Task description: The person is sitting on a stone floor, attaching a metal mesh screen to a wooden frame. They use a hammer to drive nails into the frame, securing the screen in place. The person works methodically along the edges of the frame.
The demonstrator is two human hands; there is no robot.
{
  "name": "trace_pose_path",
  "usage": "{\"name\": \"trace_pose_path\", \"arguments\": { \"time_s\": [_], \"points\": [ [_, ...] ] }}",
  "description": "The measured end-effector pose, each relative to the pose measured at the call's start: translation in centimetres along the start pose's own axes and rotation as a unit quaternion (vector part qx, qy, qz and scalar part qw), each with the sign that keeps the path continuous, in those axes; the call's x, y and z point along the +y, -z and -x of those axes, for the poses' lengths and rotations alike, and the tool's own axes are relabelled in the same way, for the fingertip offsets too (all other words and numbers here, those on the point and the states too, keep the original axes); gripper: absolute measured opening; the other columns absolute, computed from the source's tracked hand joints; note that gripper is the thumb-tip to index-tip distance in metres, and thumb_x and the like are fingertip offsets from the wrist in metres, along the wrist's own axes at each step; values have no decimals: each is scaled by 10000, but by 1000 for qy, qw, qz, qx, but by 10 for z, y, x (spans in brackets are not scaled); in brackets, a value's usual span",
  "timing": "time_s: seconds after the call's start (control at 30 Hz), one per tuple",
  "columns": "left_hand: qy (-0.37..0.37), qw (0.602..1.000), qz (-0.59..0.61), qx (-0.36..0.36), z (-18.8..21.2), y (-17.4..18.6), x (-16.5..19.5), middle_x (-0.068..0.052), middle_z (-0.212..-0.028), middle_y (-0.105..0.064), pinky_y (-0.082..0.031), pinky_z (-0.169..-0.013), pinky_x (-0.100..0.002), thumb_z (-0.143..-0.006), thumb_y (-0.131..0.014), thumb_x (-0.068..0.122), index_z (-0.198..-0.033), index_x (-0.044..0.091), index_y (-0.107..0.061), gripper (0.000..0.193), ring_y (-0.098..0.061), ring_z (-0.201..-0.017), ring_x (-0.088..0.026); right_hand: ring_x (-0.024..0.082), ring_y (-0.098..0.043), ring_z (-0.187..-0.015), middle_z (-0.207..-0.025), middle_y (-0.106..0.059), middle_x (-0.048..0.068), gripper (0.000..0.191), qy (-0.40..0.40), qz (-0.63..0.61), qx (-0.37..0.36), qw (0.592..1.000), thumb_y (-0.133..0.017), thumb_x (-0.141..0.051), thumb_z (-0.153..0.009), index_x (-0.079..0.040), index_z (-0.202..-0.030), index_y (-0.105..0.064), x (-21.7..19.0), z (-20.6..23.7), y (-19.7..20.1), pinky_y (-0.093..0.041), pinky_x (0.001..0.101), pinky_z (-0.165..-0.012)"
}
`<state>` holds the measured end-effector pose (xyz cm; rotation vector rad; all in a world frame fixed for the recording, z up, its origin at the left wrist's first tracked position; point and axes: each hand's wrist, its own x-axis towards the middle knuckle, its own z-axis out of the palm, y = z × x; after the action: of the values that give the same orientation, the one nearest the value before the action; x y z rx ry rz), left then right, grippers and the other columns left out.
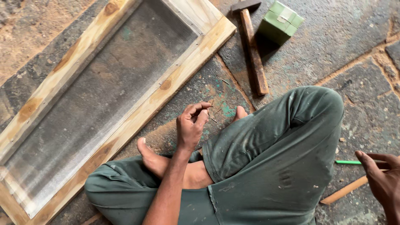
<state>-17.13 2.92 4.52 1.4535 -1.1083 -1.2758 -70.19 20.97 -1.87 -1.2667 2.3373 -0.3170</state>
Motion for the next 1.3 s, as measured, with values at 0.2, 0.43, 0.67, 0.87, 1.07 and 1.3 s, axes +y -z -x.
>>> {"name": "trace_pose_path", "arguments": {
  "time_s": [0.2, 0.43, 0.67, 0.87, 1.07, 1.3],
  "points": [
    [34, 994, 101, 10, -5, 4, -2, -46, -1052, -698, -536, -738, -249, -948, -694, 94, -1141, -51, -741, 245, -681, -829, -98, 389, -740, -807, -888, -731, 317, 487, 6, 40, 30, 999, -712, -392, -1112, 91, -1155, -760, -14, -19, -2, -610, 497, -777],
    [74, 963, 257, -16, -12, 13, -6, -92, -988, -757, -617, -865, -305, -961, -712, 99, -1172, -54, -723, 261, -715, -869, -131, 316, -741, -782, -911, -747, 261, 398, 49, 15, 38, 998, -673, -328, -1130, 54, -1193, -769, -81, -20, 16, -608, 430, -758],
    [84, 973, 215, -13, -13, 13, -6, -97, -933, -758, -623, -773, -304, -936, -734, 105, -1185, -40, -727, 288, -708, -813, -134, 220, -745, -971, -1062, -752, 148, 187, 312, 9, 181, 933, -735, -182, -1108, -6, -1169, -729, -226, 8, 36, -582, 321, -905],
    [101, 970, 219, 6, -14, 13, -6, -97, -939, -759, -620, -770, -301, -922, -741, 104, -1183, -53, -726, 306, -713, -810, -135, 267, -718, -916, -1032, -744, 139, 120, 471, -48, 10, 881, -789, -130, -906, -61, -998, -757, -350, 16, -42, -593, 357, -792],
    [108, 957, 270, 3, -14, 15, -3, -84, -961, -750, -617, -814, -293, -923, -730, 80, -1204, -55, -713, 312, -706, -828, -126, 281, -642, -827, -856, -673, 128, 133, 472, 181, -155, 849, -692, -187, -743, -70, -803, -670, -394, 9, -161, -548, 425, -699],
    [85, 962, 259, -3, -15, 11, -6, -77, -982, -749, -606, -817, -281, -935, -725, 92, -1228, -65, -705, 333, -699, -849, -111, 296, -651, -866, -880, -670, 157, 157, 531, 251, -120, 800, -690, -159, -829, -9, -871, -663, -375, 7, -182, -564, 416, -681]
  ]
}}
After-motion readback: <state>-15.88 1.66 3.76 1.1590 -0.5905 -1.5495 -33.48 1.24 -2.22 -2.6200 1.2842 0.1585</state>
